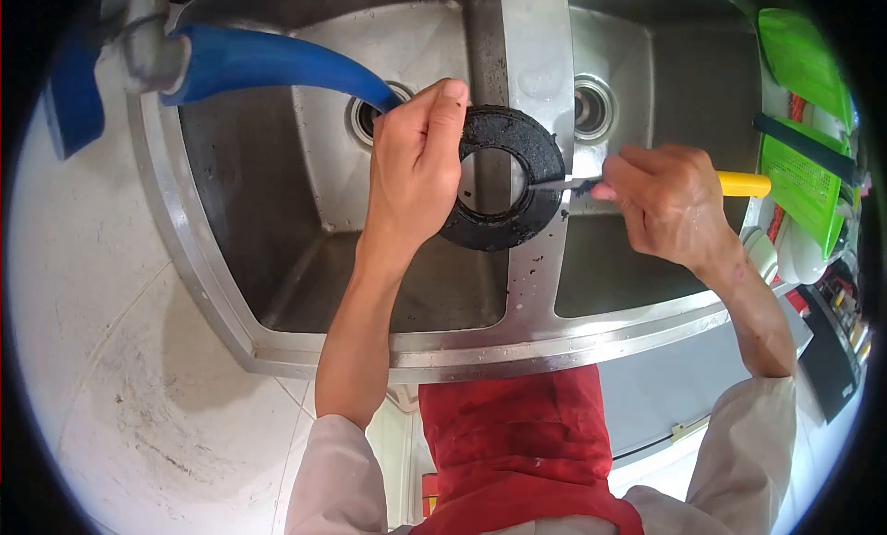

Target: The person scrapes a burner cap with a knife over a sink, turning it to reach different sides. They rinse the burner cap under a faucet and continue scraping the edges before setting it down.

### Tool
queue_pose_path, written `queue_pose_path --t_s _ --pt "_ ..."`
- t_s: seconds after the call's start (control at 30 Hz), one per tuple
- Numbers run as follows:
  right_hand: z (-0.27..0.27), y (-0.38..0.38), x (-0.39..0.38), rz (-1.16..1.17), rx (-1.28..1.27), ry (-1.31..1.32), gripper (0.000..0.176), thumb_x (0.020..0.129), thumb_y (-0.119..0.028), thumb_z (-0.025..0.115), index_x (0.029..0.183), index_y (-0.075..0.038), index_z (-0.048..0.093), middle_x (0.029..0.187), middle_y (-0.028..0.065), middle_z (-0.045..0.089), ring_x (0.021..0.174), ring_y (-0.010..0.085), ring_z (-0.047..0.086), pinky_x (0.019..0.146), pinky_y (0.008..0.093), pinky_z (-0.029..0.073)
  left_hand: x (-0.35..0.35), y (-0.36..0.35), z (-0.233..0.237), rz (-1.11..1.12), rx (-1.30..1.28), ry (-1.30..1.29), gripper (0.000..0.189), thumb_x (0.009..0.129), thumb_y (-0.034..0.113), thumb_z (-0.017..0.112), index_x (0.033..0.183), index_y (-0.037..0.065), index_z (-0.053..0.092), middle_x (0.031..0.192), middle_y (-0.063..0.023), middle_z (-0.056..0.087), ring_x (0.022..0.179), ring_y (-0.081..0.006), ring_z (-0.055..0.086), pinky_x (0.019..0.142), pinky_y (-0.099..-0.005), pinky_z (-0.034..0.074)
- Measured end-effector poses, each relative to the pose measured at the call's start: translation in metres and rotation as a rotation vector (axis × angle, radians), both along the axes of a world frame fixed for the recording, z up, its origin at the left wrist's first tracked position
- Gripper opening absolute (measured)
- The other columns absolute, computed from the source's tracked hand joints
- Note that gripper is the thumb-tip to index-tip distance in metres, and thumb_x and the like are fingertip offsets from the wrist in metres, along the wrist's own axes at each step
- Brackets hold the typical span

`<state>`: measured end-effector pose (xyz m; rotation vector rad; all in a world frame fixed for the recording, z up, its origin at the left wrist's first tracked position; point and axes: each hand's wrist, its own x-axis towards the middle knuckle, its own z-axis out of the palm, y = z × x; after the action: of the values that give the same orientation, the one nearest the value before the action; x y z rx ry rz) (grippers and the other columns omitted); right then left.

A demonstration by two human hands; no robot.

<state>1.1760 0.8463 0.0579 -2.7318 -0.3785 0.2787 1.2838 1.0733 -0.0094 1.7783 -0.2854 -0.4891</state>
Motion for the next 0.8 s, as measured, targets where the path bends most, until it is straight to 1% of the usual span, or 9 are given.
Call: queue_pose_path --t_s 0.13,0.17,0.27,0.37,0.47,0.57,0.67,0.77,0.8 --pt "0.004 -0.001 0.012 -0.080 -0.051 -0.027 0.020 0.088 -0.021 0.073 0.080 -0.010 0.058 0.064 0.0058 0.056 0.057 0.0313 0.061 0.049 0.0423 0.046 0.003 -0.001 0.007 -0.065 0.075 -0.036 0.036 0.098 0.020 0.064 0.073 -0.002 0.052 0.057 -0.0078 0.046 0.055 -0.0129 0.041 0.054 -0.0329 0.035" --pt "0.005 0.000 0.014 -0.095 -0.064 -0.026 0.020 0.089 -0.021 0.072 0.080 -0.010 0.058 0.065 0.0058 0.056 0.057 0.0314 0.061 0.049 0.0422 0.046 0.002 -0.002 0.004 -0.083 0.034 -0.087 0.033 0.097 0.019 0.065 0.075 -0.003 0.057 0.058 -0.0086 0.051 0.055 -0.0135 0.044 0.054 -0.0328 0.037" --pt "0.012 0.009 0.024 -0.060 -0.128 -0.052 0.020 0.089 -0.021 0.071 0.080 -0.010 0.059 0.065 0.0063 0.058 0.059 0.0320 0.062 0.050 0.0425 0.046 0.002 0.001 0.008 -0.142 0.038 -0.023 0.024 0.099 0.014 0.064 0.083 -0.003 0.062 0.068 0.0010 0.053 0.067 -0.0062 0.045 0.061 -0.0247 0.036" --pt "0.025 0.003 0.034 0.072 -0.166 0.013 0.016 0.089 -0.021 0.070 0.081 -0.010 0.061 0.067 0.0063 0.060 0.059 0.0317 0.064 0.053 0.0428 0.048 0.000 0.000 0.010 -0.119 -0.033 -0.003 0.021 0.099 0.014 0.064 0.093 -0.005 0.070 0.071 -0.0010 0.059 0.069 -0.0066 0.051 0.065 -0.0241 0.041" --pt "0.041 0.016 0.032 0.112 -0.241 0.073 0.012 0.089 -0.020 0.069 0.083 -0.011 0.064 0.069 0.0061 0.063 0.059 0.0308 0.065 0.055 0.0430 0.050 -0.003 0.000 0.017 -0.115 -0.010 -0.031 0.020 0.099 0.014 0.064 0.103 -0.004 0.072 0.075 -0.0030 0.065 0.072 -0.0078 0.056 0.069 -0.0242 0.045" --pt "0.057 0.035 0.031 -0.014 -0.318 0.064 0.019 0.087 -0.017 0.072 0.081 -0.007 0.058 0.068 0.0099 0.057 0.060 0.0371 0.060 0.055 0.0462 0.045 -0.009 0.000 0.035 -0.080 0.042 -0.033 0.019 0.099 0.013 0.064 0.104 -0.004 0.070 0.078 -0.0041 0.066 0.075 -0.0089 0.058 0.070 -0.0252 0.047" --pt "0.063 0.044 0.023 -0.028 -0.412 0.091 0.011 0.092 -0.021 0.067 0.089 -0.011 0.064 0.071 0.0060 0.064 0.057 0.0307 0.065 0.051 0.0419 0.050 -0.016 0.007 0.045 -0.025 0.098 0.018 0.019 0.097 0.010 0.061 0.111 -0.003 0.064 0.080 -0.0165 0.070 0.069 -0.0216 0.068 0.063 -0.0359 0.051" --pt "0.057 0.045 0.002 -0.123 -0.361 0.121 0.014 0.094 -0.022 0.066 0.087 -0.010 0.062 0.069 0.0069 0.062 0.056 0.0321 0.065 0.049 0.0423 0.049 -0.037 0.023 0.062 0.007 0.002 0.373 0.034 0.101 0.012 0.059 0.133 0.003 0.054 0.097 -0.0079 0.068 0.083 -0.0106 0.063 0.071 -0.0235 0.050" --pt "0.055 0.048 -0.003 -0.174 -0.314 0.130 0.016 0.094 -0.023 0.066 0.086 -0.010 0.061 0.069 0.0073 0.061 0.056 0.0325 0.064 0.049 0.0425 0.049 -0.044 0.024 0.069 0.062 -0.050 0.492 0.035 0.102 0.013 0.057 0.135 0.004 0.051 0.099 -0.0083 0.068 0.083 -0.0107 0.063 0.071 -0.0231 0.050"
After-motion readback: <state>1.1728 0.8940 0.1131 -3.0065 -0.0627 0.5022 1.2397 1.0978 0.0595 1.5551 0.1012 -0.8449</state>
